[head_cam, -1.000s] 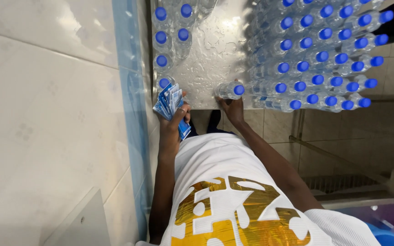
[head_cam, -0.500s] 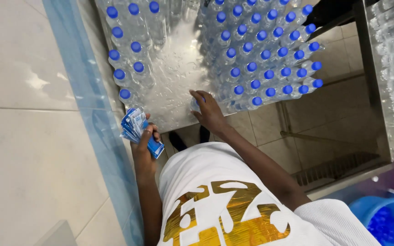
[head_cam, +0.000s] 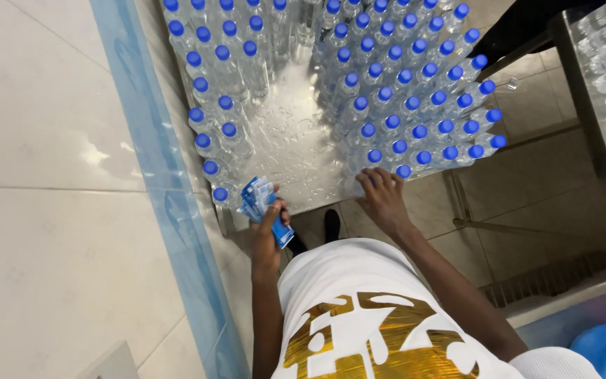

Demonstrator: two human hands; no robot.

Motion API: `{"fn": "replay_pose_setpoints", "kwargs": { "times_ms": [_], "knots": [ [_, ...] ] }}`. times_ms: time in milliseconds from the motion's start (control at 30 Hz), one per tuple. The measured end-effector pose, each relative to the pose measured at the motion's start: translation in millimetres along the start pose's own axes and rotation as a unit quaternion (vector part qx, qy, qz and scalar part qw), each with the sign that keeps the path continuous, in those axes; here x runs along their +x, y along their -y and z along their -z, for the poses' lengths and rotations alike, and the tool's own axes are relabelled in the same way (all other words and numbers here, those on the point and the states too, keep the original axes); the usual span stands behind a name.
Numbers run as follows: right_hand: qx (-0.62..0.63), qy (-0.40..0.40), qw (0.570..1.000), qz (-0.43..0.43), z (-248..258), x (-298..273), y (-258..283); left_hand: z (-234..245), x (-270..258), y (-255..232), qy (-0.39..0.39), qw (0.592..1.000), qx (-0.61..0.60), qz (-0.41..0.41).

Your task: Manually applying brand labels to plastic water bottles on a production line.

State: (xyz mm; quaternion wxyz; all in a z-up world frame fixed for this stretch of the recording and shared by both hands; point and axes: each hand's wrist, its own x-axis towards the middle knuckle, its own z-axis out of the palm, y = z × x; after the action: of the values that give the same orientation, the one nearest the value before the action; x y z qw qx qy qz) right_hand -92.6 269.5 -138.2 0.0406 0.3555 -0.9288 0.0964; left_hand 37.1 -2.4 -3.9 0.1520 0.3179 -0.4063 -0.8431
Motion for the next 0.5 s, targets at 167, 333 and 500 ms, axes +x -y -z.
{"fn": "replay_pose_setpoints", "kwargs": {
  "times_ms": [167,333,500],
  "knots": [
    [-0.112,-0.069,0.991,0.028,-5,-15,-17,-32,-11,-11,0.016,0.999,0.028,0.019],
    [-0.088,-0.118,0.988,0.046,-8,-17,-13,-17,-12,2,-0.009,0.998,0.050,0.024],
    [-0.092,-0.117,0.986,0.070,2,-8,-9,27,-15,34,-0.040,0.998,0.046,0.002]
  ]
}}
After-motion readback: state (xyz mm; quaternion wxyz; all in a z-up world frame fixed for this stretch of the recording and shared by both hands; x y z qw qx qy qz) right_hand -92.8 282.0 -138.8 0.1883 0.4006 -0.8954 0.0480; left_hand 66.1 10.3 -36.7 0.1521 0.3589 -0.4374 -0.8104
